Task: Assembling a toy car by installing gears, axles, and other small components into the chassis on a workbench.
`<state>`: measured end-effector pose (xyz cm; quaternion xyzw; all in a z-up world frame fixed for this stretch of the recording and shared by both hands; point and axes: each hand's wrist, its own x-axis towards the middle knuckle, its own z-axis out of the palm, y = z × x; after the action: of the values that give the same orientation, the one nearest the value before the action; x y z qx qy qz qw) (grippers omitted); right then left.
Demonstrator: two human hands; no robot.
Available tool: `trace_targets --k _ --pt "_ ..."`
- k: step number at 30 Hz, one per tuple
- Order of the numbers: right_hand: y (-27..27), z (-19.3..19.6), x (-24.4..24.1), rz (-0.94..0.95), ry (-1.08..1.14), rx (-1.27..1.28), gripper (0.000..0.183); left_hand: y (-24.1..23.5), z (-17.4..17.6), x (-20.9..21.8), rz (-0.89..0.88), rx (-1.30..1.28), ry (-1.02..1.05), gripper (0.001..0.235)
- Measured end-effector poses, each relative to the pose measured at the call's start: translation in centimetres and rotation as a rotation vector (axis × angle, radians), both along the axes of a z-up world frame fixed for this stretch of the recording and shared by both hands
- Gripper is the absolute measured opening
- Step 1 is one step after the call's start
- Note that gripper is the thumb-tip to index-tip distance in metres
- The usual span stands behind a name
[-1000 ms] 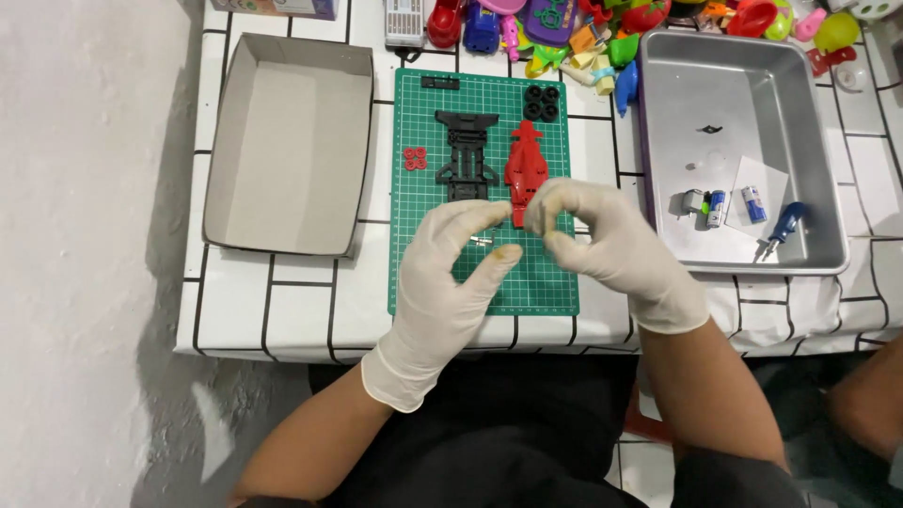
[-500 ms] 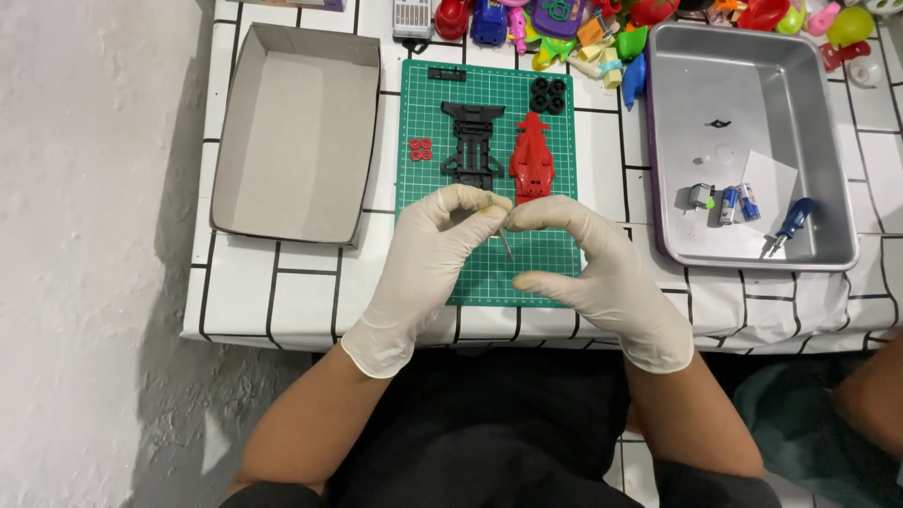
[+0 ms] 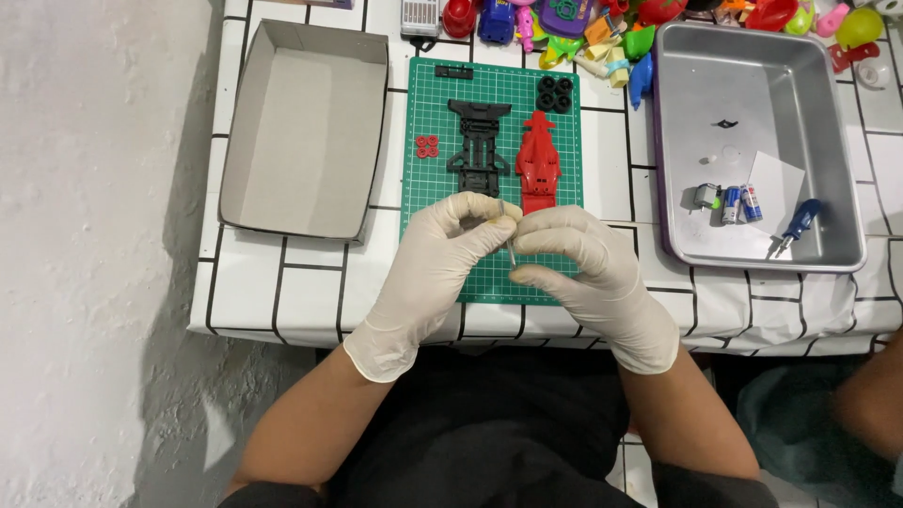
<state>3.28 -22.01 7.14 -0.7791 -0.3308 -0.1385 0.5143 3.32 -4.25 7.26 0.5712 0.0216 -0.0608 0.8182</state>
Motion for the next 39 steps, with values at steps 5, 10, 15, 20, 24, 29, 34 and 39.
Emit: trace_targets --k 5,10,15,20,24,29,34,39 --pt "0.7 0.0 -0.1 -0.014 0.02 0.003 0.028 0.3 -0.1 0.1 0.029 0.002 -0.015 0.012" --pt "1.1 0.1 0.5 0.012 0.18 0.073 0.026 1.1 -0.6 0.7 0.08 0.023 -0.058 0.01" --pt "2.6 0.1 0.7 -0.029 0.473 0.104 0.009 1.6 -0.3 0.7 0.13 0.095 -0.09 0.01" --pt "4.1 0.3 1.1 -0.093 0.531 0.05 0.006 2.6 -0.5 0.9 0.141 0.111 -0.099 0.01" --pt "5.1 0.5 1.8 -0.095 0.474 0.02 0.006 3.3 -0.8 1.0 0.139 0.115 -0.124 0.014" --pt "5.3 0.8 4.0 -0.133 0.395 -0.037 0.008 5.0 -0.4 -1.5 0.203 0.352 -0.343 0.043" --pt "7.1 0.8 5.0 -0.175 0.314 -0.217 0.008 5.0 -1.6 -3.9 0.152 0.846 -0.436 0.064" --pt "9.1 -2.5 6.5 -0.34 0.057 -0.608 0.009 4.7 -5.9 -3.6 0.115 1.2 -0.525 0.069"
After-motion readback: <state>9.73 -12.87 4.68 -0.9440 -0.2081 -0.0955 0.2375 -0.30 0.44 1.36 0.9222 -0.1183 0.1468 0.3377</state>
